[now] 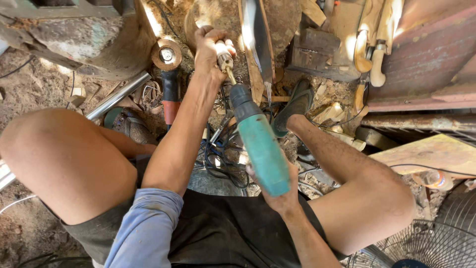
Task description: The person sits on the floor and uses a corded electric drill to bore a hole into a small cylindrical wooden piece. After drilling, they insert a metal tube into the hole and tap it with a hammer to secure it.
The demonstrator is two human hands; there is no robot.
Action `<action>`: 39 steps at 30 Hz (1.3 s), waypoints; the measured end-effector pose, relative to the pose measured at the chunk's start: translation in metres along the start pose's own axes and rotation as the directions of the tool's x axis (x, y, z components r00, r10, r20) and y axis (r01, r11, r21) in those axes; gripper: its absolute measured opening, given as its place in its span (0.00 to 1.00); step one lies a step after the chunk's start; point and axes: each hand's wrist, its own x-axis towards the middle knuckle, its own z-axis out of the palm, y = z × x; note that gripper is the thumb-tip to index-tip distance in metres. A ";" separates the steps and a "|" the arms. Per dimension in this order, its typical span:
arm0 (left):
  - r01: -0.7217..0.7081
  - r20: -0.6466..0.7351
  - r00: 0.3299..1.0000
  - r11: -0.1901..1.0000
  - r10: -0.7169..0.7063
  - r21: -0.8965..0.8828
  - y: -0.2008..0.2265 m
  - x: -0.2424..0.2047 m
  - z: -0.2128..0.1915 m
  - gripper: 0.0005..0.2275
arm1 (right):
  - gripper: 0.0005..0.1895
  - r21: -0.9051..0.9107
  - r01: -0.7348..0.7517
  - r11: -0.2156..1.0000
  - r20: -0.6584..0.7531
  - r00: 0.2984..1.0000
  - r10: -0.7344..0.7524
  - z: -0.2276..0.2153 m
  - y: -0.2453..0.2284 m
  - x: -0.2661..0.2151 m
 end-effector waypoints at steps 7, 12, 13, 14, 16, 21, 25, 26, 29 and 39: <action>-0.001 0.006 1.000 0.997 0.002 -0.080 -0.002 0.002 0.004 0.18 | 0.18 0.187 -0.064 0.980 -0.004 0.998 0.066 0.011 -0.002 -0.007; -0.078 0.062 0.995 0.993 0.073 0.088 -0.003 -0.002 0.002 0.16 | 0.20 0.789 -0.398 0.469 0.173 0.875 0.452 0.022 0.000 -0.005; -0.090 0.081 0.993 0.993 0.084 0.074 -0.002 -0.004 0.002 0.15 | 0.18 0.618 -0.268 0.739 0.063 0.954 0.293 0.023 0.000 -0.006; -0.102 0.095 0.991 0.989 0.092 0.109 -0.001 -0.004 0.004 0.15 | 0.18 0.384 -0.085 0.919 -0.002 0.996 0.093 0.024 0.000 -0.005; -0.125 0.117 0.988 0.976 0.105 0.178 0.002 -0.006 0.004 0.15 | 0.18 0.316 -0.044 0.948 -0.023 0.998 0.054 0.025 -0.001 -0.006; -0.143 0.127 0.985 0.966 0.118 0.214 0.003 -0.008 0.006 0.17 | 0.15 0.505 -0.114 0.855 -0.014 0.990 0.140 0.024 0.002 -0.007; -0.108 0.169 0.982 0.988 0.089 0.106 -0.003 -0.011 0.000 0.16 | 0.23 0.880 -0.463 0.107 0.355 0.791 0.499 0.023 0.010 -0.008; -0.129 0.189 0.977 0.978 0.097 0.163 -0.003 -0.011 -0.001 0.16 | 0.24 0.883 -0.468 0.042 0.385 0.771 0.508 0.023 0.011 -0.008; -0.168 0.250 0.963 0.949 0.100 0.266 -0.004 -0.013 -0.006 0.17 | 0.25 0.843 -0.492 0.216 0.335 0.797 0.503 0.022 0.011 -0.010; -0.125 0.172 0.979 0.989 0.110 0.084 -0.014 -0.008 -0.014 0.18 | 0.09 0.364 -0.224 0.904 0.049 0.974 0.222 0.008 -0.023 -0.008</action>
